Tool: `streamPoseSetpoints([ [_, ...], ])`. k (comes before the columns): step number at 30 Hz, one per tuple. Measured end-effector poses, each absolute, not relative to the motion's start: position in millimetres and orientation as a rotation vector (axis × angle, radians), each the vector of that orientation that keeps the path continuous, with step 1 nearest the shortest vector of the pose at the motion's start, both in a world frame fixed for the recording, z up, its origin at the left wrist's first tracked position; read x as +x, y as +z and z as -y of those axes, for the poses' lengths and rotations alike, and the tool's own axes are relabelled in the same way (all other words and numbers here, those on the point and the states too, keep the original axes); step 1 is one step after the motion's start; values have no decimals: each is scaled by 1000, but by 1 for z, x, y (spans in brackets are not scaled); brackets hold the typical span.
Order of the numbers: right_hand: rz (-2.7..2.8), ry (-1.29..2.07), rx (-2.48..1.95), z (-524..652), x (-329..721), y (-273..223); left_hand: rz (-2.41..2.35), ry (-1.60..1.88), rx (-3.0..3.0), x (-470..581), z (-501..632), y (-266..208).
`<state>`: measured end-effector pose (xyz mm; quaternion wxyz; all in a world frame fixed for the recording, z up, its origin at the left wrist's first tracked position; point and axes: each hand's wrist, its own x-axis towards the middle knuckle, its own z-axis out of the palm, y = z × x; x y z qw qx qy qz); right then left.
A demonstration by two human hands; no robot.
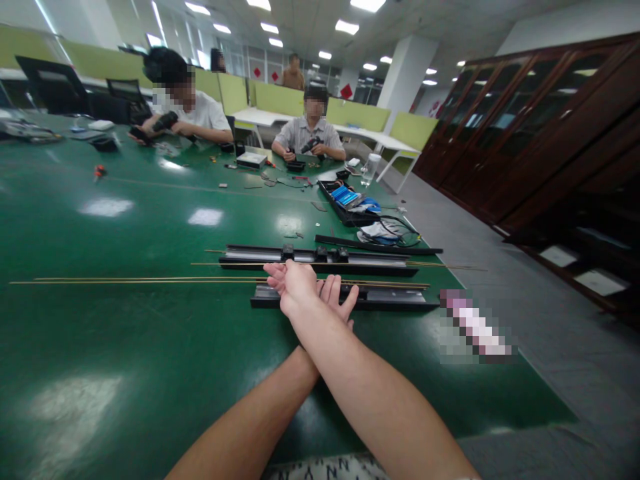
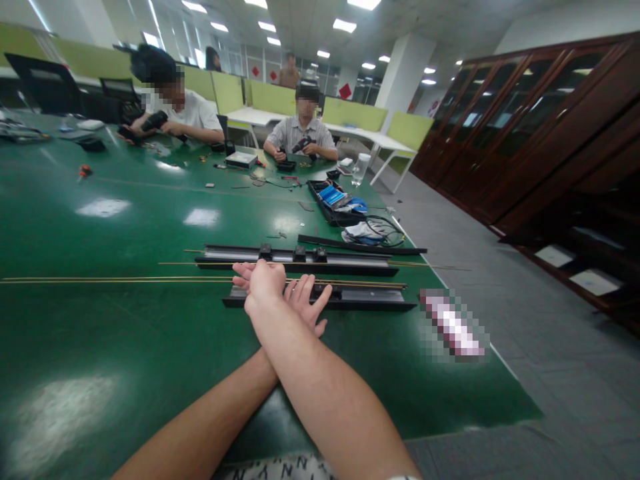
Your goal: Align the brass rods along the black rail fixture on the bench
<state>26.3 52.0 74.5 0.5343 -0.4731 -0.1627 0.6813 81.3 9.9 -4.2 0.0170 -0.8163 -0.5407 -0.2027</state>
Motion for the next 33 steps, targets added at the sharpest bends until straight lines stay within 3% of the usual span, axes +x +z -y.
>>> streamPoseSetpoints([
  [16,450,1879,-1259,-66,34,86,1605,-735,-2511,80,-18,-29],
  [23,522,2069,-1268,-91,51,96,1615,-676,-2506,82,-12,-18],
  [33,728,1841,-1141,-76,72,84,1645,-670,-2482,80,-9,-10],
])
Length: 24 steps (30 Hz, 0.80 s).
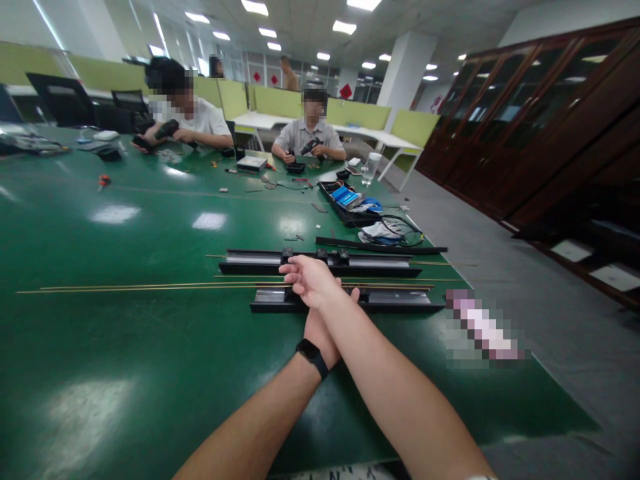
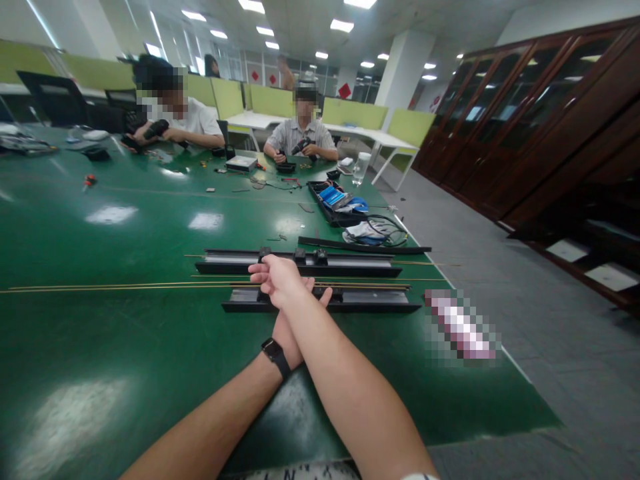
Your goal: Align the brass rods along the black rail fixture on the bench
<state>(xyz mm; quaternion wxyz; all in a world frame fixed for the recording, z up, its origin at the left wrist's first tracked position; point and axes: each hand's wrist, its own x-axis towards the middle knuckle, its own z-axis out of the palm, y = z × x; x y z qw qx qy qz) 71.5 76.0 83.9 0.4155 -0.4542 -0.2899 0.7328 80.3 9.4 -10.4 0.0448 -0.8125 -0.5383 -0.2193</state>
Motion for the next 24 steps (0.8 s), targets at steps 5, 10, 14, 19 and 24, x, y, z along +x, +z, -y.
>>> streamPoseSetpoints([
  [5,969,1577,-1033,-50,116,86,1653,-665,-2472,82,-6,-3],
  [10,1034,1328,-965,-35,176,86,1599,-756,-2479,79,0,7],
  [14,1074,1170,-1045,-37,215,73,1637,-729,-2467,78,3,10],
  [19,1004,979,-1119,-54,259,66,1642,-697,-2473,77,3,11],
  [24,901,747,-1134,-71,295,55,1659,-657,-2458,77,4,11],
])
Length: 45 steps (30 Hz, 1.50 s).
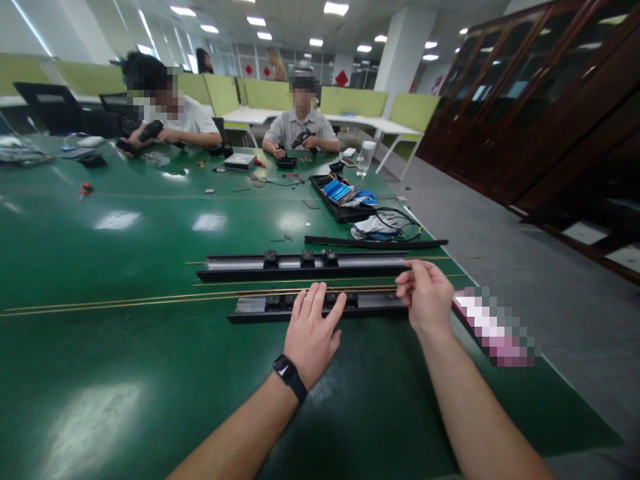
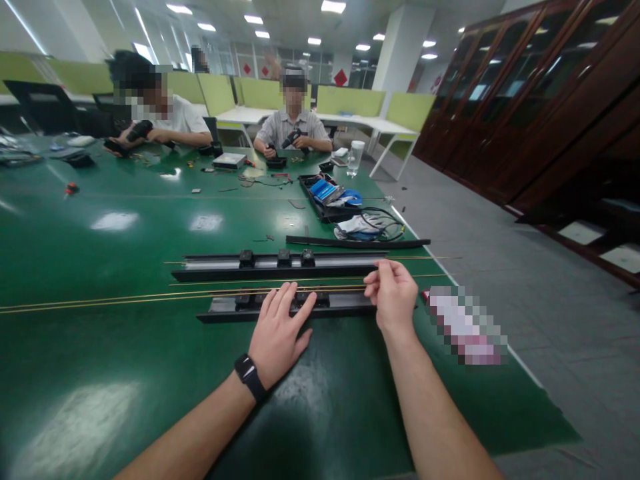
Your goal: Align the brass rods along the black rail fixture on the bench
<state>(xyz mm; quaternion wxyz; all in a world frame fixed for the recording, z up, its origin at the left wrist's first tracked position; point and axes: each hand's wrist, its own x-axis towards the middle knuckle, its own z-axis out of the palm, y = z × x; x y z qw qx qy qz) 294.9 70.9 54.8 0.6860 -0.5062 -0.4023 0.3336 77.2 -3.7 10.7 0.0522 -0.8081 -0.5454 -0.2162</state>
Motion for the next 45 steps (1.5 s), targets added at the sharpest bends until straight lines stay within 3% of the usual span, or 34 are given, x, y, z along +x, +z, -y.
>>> streamPoseSetpoints([
  [6,1035,285,-1289,-66,309,33,1686,-601,-2454,77,4,10],
  [12,1505,88,-1387,-54,303,37,1684,-572,-2450,77,5,12],
  [30,1991,131,-1429,-61,288,54,1690,-603,-2441,79,6,11],
  [36,1589,44,-1434,-48,283,43,1673,-621,-2458,79,5,11],
  [45,1279,392,-1342,-23,263,31,1652,-680,-2465,78,4,10],
])
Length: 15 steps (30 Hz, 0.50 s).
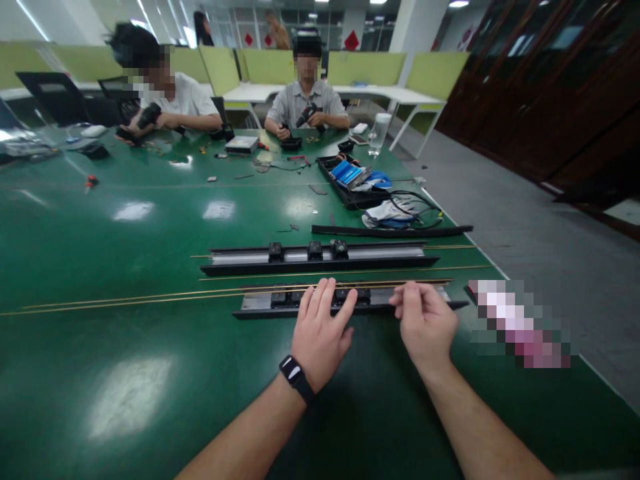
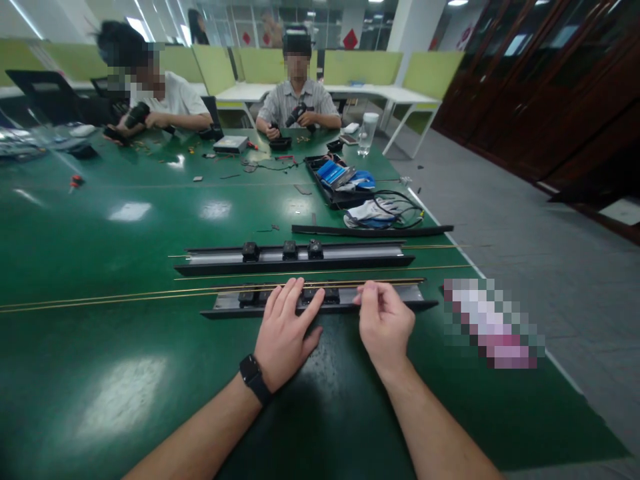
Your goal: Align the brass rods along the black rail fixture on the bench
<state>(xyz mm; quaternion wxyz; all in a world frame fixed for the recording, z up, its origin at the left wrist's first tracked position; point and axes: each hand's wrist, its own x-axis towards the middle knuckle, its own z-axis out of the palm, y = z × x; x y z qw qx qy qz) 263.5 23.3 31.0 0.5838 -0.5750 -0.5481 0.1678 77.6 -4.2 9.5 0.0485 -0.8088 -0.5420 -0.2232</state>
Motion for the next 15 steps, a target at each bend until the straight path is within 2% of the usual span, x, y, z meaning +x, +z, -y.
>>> streamPoseSetpoints([
  [9,1225,819,-1511,-27,255,23,1661,-703,-2475,77,4,9],
  [15,971,1133,-1565,-37,263,29,1644,-726,-2490,76,4,9],
])
